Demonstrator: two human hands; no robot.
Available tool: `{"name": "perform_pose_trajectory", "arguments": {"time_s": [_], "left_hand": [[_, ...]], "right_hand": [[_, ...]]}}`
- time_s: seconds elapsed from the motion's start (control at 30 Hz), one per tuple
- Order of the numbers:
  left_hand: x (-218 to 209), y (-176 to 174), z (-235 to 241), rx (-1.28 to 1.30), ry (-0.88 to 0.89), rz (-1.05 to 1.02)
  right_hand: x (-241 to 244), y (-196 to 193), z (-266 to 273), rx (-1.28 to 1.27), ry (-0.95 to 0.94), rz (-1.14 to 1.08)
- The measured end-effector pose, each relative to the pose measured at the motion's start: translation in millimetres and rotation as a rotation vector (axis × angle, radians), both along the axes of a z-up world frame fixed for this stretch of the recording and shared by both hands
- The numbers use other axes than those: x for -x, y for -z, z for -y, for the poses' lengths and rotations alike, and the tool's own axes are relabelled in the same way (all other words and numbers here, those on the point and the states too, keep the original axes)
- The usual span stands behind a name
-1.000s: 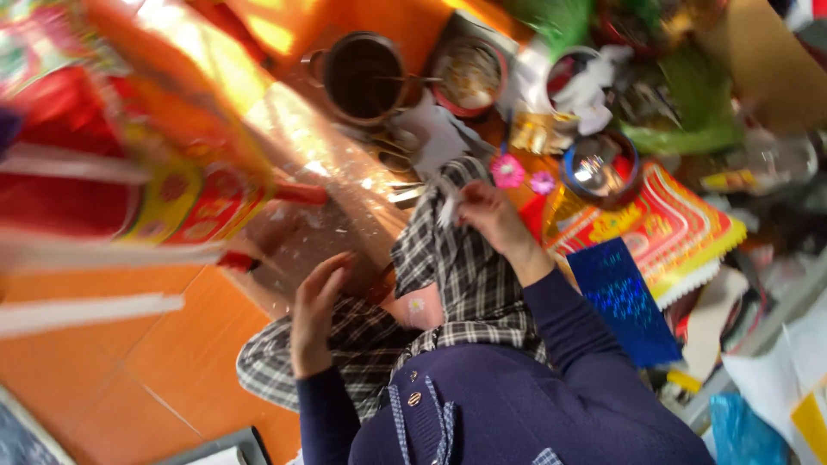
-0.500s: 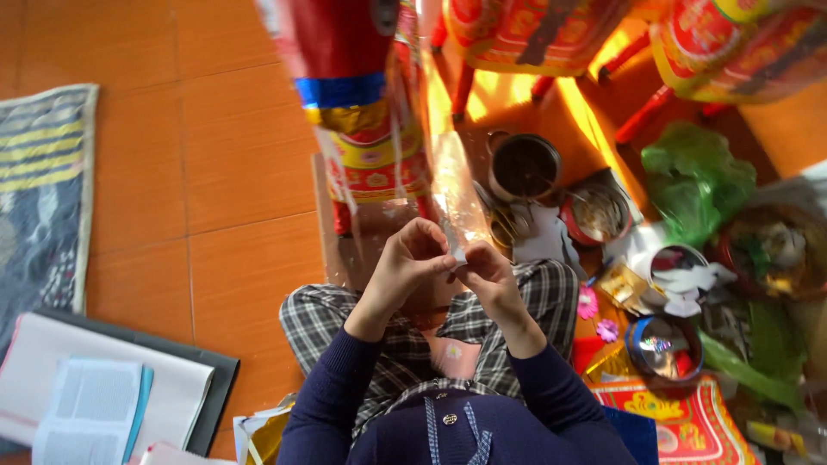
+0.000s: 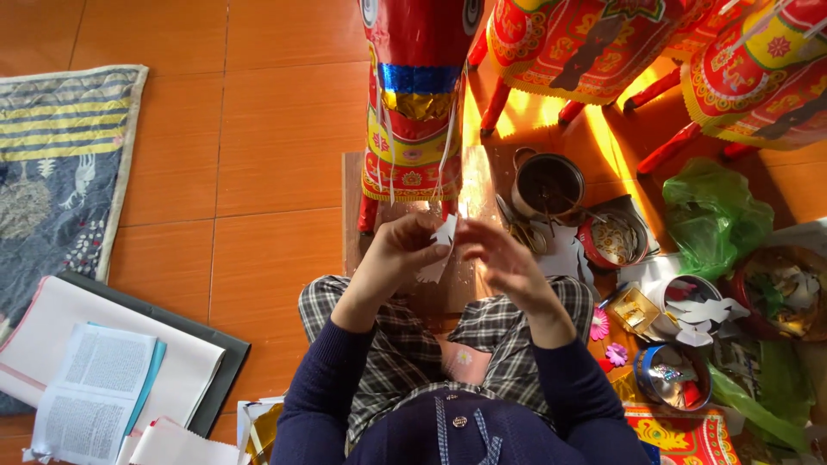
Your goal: Decorating paper-mache horses with colored paper strips and flowers using glue
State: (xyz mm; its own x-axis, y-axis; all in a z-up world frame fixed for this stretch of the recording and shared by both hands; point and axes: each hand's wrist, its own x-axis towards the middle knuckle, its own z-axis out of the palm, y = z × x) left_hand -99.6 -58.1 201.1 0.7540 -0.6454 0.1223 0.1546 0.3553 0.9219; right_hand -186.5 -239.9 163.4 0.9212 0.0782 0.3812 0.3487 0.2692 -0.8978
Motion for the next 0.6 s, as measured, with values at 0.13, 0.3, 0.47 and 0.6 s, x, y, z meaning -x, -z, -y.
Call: {"name": "perform_pose_trajectory", "arguments": {"time_s": [0.13, 0.3, 0.47, 0.6], "left_hand": [[-1, -7, -3, -0.078, 0.033, 0.101], [-6, -40, -18, -0.191, -0.064, 0.252], [-5, -42, -20, -0.242, -0.203, 0.329], [-9, -47, -21, -0.316, -0.365, 0.442]], "right_hand": [[-17, -45, -9, 0.029, 0.151, 0.037], [-33, -79, -13, 0.106, 0.250, 0.034], [-40, -107, -23, 0.220, 0.370, 0.009], [-44, -135, -24, 0.203, 0.297, 0.008]]}}
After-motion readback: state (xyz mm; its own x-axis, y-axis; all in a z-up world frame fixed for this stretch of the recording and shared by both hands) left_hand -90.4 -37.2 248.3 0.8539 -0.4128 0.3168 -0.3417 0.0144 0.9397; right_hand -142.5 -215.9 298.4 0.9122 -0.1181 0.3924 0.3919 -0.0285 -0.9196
